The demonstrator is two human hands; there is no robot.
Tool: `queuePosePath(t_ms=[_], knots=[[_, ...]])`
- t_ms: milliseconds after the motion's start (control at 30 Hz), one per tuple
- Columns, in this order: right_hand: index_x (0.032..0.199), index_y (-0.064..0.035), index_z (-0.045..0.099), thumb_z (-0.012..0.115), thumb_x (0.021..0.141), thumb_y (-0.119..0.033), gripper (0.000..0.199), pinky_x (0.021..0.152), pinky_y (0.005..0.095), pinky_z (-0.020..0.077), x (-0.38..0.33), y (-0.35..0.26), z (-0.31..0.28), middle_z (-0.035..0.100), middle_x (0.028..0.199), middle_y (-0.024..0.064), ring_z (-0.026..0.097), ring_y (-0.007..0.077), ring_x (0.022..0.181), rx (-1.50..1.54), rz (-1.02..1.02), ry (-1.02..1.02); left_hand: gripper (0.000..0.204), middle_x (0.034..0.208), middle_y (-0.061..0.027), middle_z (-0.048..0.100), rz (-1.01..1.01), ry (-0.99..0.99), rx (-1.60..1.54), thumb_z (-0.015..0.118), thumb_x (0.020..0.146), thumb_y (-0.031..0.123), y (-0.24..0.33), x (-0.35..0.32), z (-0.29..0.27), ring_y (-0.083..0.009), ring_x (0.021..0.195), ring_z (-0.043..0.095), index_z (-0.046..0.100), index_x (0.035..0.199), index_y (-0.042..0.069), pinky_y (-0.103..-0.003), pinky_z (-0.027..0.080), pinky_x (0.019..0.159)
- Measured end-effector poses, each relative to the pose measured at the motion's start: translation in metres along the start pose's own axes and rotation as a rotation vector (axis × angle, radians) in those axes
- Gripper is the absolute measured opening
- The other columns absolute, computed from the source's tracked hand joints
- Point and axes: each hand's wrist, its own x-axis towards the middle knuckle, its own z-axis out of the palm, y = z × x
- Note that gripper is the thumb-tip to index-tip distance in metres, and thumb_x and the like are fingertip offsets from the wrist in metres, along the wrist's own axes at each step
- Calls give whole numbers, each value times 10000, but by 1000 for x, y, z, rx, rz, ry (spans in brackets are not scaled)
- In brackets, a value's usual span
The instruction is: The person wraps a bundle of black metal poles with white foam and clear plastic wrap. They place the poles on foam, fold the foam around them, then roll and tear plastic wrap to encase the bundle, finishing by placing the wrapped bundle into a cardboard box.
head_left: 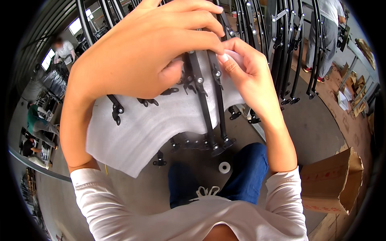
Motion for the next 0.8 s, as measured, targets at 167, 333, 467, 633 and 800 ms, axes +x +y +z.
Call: queuePosePath(t_ms=[167, 333, 467, 633, 800], knots=[[930, 1, 577, 531, 846, -75, 122, 696, 235, 440, -8, 18, 0, 618, 815, 37, 543, 87, 745, 250, 125, -293, 163, 875, -13, 520, -39, -100, -95, 535, 690, 143, 12, 8, -11, -165, 981, 495, 558, 838, 78, -483, 204, 1053], [1096, -11, 519, 604, 802, -89, 315, 722, 227, 471, -28, 43, 6, 596, 914, 30, 575, 90, 798, 972, 397, -353, 102, 768, -10, 465, 197, 132, -25, 552, 671, 106, -6, 11, 10, -170, 827, 513, 502, 755, 78, -516, 220, 1040], [1181, -7, 451, 633, 795, -151, 450, 717, 268, 493, -49, 67, 19, 568, 878, 29, 569, 117, 774, 1446, 468, -385, 96, 724, -5, 453, 152, -107, 22, 551, 690, 100, -5, 15, 7, -164, 747, 515, 490, 761, 80, -541, 229, 1035], [1234, -1, 424, 463, 900, -342, 479, 857, 343, 466, -64, 87, 33, 548, 1068, 84, 556, 170, 977, 1476, 475, -238, 73, 703, -5, 454, 238, 23, 241, 544, 724, 78, 0, 23, 18, -150, 749, 519, 499, 781, 87, -530, 254, 1027], [1237, 19, 405, 493, 814, -150, 464, 893, 327, 416, -76, 65, 3, 511, 1152, 153, 520, 194, 1038, 888, 322, -37, 99, 741, -7, 498, 291, 255, 156, 567, 708, 101, -8, 28, 41, -151, 818, 549, 522, 797, 98, -517, 293, 1006]])
